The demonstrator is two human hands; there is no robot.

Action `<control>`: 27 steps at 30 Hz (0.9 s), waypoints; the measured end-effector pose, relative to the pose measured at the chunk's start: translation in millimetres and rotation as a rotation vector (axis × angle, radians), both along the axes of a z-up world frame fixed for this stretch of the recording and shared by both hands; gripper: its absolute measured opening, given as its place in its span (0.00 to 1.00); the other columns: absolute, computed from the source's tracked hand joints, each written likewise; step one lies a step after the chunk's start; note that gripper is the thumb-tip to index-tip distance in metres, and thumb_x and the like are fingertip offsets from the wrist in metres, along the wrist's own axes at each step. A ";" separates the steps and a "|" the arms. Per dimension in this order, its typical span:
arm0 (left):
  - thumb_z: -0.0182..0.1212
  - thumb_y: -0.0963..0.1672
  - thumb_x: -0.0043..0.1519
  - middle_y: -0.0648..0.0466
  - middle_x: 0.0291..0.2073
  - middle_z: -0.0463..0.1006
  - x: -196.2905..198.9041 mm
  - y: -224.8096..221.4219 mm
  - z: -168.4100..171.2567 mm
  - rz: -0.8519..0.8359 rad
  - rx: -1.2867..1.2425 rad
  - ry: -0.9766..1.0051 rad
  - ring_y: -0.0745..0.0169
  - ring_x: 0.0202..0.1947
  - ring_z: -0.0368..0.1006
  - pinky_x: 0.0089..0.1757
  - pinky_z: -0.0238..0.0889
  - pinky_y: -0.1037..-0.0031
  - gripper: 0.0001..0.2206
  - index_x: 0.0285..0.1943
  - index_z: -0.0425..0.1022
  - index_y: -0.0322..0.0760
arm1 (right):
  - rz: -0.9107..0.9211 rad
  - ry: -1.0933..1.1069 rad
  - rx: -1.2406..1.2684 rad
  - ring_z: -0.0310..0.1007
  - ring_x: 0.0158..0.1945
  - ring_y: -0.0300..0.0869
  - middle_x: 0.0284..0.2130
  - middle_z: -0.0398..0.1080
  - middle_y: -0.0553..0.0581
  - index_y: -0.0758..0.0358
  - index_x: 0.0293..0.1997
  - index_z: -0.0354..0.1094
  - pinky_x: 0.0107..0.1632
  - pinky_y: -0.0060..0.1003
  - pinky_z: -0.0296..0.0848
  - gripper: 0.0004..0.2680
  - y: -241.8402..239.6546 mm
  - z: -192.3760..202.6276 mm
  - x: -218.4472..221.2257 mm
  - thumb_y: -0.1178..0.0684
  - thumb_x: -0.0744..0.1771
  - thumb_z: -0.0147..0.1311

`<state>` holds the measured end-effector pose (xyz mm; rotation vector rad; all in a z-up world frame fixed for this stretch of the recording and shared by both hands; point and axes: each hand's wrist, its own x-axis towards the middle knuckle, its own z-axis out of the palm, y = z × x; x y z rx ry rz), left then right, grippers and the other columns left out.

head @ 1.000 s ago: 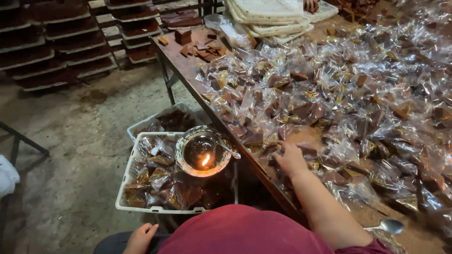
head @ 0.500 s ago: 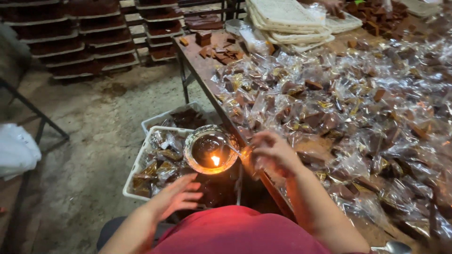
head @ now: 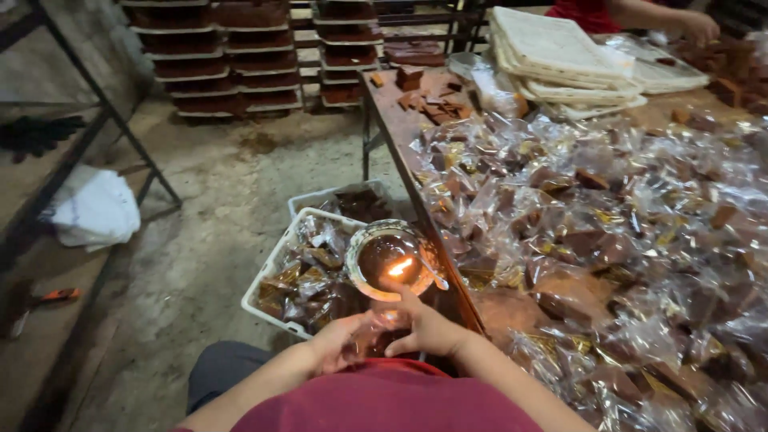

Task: Sealing small plastic food bags by melting the edges over a candle flame and placing them into a storage crate.

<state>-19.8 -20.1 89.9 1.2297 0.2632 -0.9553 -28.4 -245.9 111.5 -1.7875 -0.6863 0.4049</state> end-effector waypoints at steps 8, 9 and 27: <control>0.47 0.57 0.59 0.38 0.54 0.76 3.1 1.4 -30.1 0.075 -0.399 -0.029 0.35 0.53 0.73 0.44 0.73 0.57 0.29 0.68 0.61 0.45 | -0.470 0.198 -0.158 0.61 0.25 0.32 0.19 0.65 0.46 0.56 0.22 0.69 0.32 0.29 0.63 0.12 2.5 -33.6 13.7 0.48 0.67 0.60; 0.54 0.47 0.66 0.34 0.46 0.81 4.9 -0.1 -40.0 0.103 -0.355 -0.128 0.38 0.40 0.80 0.38 0.77 0.63 0.19 0.65 0.62 0.39 | -0.465 0.255 -0.149 0.60 0.26 0.31 0.19 0.64 0.45 0.56 0.25 0.70 0.32 0.28 0.62 0.11 3.1 -38.6 14.0 0.48 0.67 0.61; 0.78 0.52 0.52 0.60 0.29 0.86 32.6 10.8 -82.3 0.305 0.462 -0.617 0.66 0.35 0.80 0.40 0.74 0.70 0.10 0.36 0.87 0.52 | -0.685 0.195 -0.342 0.79 0.38 0.54 0.27 0.78 0.65 0.59 0.36 0.81 0.45 0.45 0.75 0.11 -19.9 -80.2 38.7 0.42 0.63 0.62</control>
